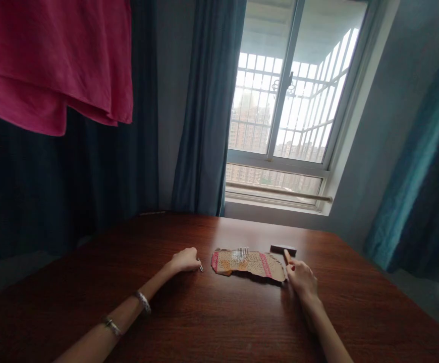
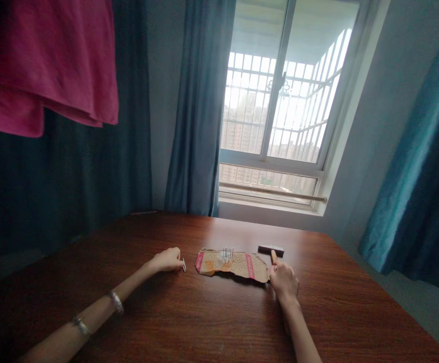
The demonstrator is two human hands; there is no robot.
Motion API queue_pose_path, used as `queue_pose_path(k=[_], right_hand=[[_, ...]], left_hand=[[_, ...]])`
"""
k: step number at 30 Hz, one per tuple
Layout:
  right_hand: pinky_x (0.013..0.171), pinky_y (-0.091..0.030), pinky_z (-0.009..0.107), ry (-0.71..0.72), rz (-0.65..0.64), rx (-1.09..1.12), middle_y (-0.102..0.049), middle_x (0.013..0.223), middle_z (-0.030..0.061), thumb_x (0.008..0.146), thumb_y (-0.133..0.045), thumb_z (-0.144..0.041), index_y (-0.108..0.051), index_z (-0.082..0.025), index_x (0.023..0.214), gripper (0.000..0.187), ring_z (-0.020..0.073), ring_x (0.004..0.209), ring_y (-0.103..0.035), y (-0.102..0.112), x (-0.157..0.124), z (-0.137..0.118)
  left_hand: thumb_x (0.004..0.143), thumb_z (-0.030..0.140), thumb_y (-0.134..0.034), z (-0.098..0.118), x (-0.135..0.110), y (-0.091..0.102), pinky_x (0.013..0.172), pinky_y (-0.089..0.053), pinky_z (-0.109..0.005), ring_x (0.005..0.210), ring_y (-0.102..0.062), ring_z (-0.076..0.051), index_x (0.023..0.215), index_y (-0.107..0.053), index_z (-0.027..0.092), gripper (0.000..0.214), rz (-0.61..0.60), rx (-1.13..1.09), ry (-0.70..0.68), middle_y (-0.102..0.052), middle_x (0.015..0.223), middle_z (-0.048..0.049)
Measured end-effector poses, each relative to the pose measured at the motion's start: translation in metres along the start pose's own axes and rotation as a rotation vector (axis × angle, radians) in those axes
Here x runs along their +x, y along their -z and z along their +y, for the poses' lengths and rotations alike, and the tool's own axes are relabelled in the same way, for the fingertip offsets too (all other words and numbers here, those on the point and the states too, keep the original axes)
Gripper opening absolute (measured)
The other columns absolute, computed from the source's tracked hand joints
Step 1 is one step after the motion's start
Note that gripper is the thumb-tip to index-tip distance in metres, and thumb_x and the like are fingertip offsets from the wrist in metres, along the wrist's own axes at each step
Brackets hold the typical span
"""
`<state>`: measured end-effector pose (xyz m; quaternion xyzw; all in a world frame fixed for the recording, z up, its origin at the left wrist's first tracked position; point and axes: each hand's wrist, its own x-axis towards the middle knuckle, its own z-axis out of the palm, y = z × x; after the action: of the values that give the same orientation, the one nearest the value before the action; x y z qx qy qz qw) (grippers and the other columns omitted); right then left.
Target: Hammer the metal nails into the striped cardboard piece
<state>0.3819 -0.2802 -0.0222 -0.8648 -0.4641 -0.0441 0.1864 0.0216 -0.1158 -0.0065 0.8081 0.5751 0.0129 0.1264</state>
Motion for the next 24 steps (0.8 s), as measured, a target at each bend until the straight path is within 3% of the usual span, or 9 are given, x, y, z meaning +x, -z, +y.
queue_pose_path(k=[14, 20, 24], right_hand=[[0.068, -0.044, 0.029, 0.008, -0.014, 0.021, -0.067, 0.095, 0.0091, 0.081, -0.039, -0.031, -0.066, -0.023, 0.096, 0.032, 0.0227, 0.088, -0.062, 0.002, -0.004, -0.003], [0.070, -0.044, 0.029, 0.011, -0.021, 0.049, -0.068, 0.096, 0.0086, 0.081, -0.040, -0.032, -0.066, -0.024, 0.098, 0.032, 0.0228, 0.089, -0.063, 0.000, -0.001, -0.001], [0.071, -0.044, 0.030, 0.011, -0.012, 0.056, -0.068, 0.096, 0.0093, 0.081, -0.041, -0.031, -0.067, -0.024, 0.097, 0.032, 0.0231, 0.090, -0.062, -0.001, -0.001, 0.000]], left_hand=[[0.062, 0.031, -0.058, 0.004, -0.006, 0.004, 0.065, -0.046, -0.029, 0.086, -0.063, -0.028, 0.084, -0.064, 0.014, 0.028, -0.018, 0.014, 0.029, -0.067, 0.093, -0.0138], [0.072, 0.040, -0.048, 0.009, -0.008, 0.001, 0.071, -0.047, -0.037, 0.092, -0.062, -0.032, 0.086, -0.064, 0.014, 0.033, 0.018, -0.004, 0.022, -0.066, 0.099, -0.0176], [0.070, 0.034, -0.050, 0.012, -0.008, -0.002, 0.072, -0.046, -0.037, 0.093, -0.062, -0.032, 0.084, -0.064, 0.015, 0.027, 0.011, -0.004, 0.026, -0.066, 0.099, -0.0169]])
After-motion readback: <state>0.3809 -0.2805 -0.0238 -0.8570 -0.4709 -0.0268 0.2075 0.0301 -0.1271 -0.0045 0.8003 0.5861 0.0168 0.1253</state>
